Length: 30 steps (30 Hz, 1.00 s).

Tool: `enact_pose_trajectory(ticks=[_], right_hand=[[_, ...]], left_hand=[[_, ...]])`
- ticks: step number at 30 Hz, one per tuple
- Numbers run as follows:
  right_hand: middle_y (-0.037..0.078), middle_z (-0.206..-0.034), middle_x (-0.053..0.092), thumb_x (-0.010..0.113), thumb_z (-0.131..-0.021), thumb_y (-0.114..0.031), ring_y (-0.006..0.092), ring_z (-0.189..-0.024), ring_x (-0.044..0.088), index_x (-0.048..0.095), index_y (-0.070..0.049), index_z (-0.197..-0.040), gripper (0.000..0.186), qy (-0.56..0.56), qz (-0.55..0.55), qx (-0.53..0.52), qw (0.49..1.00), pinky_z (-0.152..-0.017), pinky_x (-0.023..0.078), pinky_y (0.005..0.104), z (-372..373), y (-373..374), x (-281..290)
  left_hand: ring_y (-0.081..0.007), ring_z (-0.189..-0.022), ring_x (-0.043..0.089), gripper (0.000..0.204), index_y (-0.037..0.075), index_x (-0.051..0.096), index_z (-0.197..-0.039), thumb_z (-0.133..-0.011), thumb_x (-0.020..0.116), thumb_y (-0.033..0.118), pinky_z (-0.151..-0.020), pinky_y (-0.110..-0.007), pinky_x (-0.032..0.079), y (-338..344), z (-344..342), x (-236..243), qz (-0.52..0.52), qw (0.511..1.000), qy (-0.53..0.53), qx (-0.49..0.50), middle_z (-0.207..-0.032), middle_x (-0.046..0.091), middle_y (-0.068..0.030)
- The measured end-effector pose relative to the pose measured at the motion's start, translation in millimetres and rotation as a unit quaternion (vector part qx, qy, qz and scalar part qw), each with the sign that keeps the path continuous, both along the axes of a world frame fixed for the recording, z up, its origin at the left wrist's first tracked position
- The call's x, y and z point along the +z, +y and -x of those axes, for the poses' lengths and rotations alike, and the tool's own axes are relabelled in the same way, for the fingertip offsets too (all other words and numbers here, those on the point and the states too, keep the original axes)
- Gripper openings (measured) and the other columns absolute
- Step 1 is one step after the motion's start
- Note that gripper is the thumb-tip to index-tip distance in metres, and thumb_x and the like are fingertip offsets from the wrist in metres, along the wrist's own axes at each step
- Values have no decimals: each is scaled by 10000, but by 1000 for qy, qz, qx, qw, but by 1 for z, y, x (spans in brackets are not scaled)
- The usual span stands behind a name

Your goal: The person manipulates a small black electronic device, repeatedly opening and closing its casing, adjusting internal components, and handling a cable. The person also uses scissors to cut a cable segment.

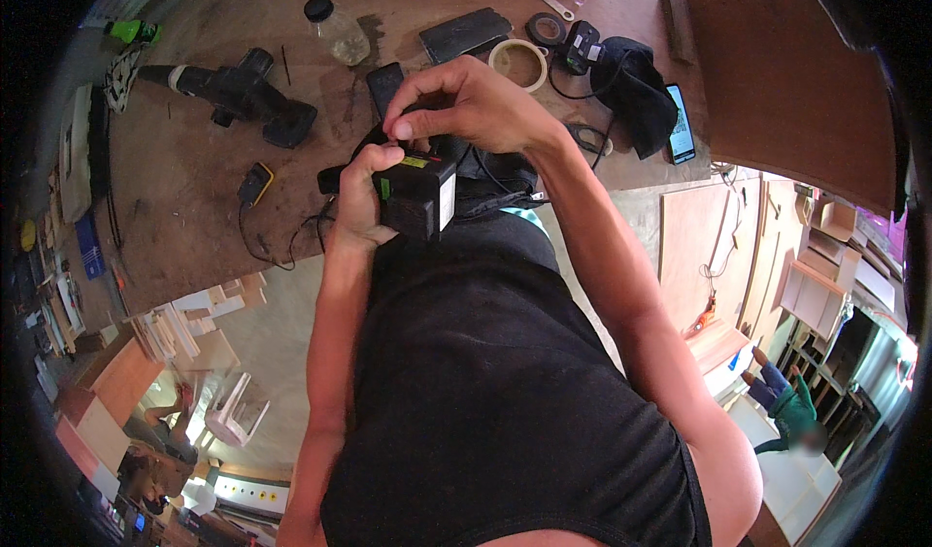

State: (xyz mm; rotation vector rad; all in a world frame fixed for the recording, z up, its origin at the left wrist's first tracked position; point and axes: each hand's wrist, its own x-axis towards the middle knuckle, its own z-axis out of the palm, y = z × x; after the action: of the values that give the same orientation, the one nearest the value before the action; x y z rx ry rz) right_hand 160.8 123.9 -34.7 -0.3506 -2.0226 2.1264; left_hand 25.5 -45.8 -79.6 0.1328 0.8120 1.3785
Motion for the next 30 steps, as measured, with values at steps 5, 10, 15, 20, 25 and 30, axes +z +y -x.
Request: enact_pose_trajectory(ticks=[5, 10, 15, 20, 25, 30], right_hand=[[6, -955, 779, 818, -983, -152, 83, -901, 691, 816, -33, -1097, 165, -23, -2, -14, 1000, -838, 551, 262, -5, -2, 2], [0, -956, 779, 817, -980, -138, 81, -903, 693, 814, -35, -1102, 160, -18, 20, -34, 999, -837, 550, 260, -4, -8, -1], [25, -1037, 783, 813, -992, -189, 102, -971, 694, 802, -38, -1159, 225, -22, -32, -22, 999, -891, 552, 285, -8, -6, -8], [84, -1264, 742, 715, -1070, -270, 141, -1114, 677, 692, -16, -1378, 399, 22, 59, -186, 981, -983, 557, 334, -39, 10, -16], [80, -1030, 789, 743, -1026, -227, 159, -960, 723, 784, -27, -1160, 245, -213, -162, -185, 946, -873, 567, 358, -97, 17, -31], [185, -955, 790, 755, -949, -204, 378, -901, 760, 822, -60, -1062, 194, -241, -227, -129, 935, -830, 595, 449, -81, -59, -57]], left_hand=[[-246, -930, 746, 464, -2, 668, -1196, -879, 655, 337, -867, -394, 606, -2, 8, -12, 22, 999, 3, -31, -1063, 738, -123], [-203, -822, 737, 400, -7, 682, -1135, -897, 631, 311, -759, -345, 603, 2, -1, 1, 40, 999, -8, -3, -986, 734, -104], [-194, -785, 735, 389, -9, 694, -1112, -918, 623, 321, -717, -328, 605, -2, -2, -6, 75, 997, 32, 8, -961, 736, -97], [-285, -871, 763, 456, 11, 725, -1112, -936, 627, 420, -808, -421, 635, 7, 17, -10, 71, 995, -40, 53, -1004, 769, -153], [-383, -894, 772, 524, 9, 738, -1108, -950, 552, 472, -853, -534, 638, 49, 45, -36, 47, 986, -77, 138, -1008, 779, -191], [-384, -983, 758, 550, 24, 747, -1155, -928, 553, 485, -977, -562, 601, 76, 45, -58, 14, 989, -47, 142, -1064, 779, -187]])
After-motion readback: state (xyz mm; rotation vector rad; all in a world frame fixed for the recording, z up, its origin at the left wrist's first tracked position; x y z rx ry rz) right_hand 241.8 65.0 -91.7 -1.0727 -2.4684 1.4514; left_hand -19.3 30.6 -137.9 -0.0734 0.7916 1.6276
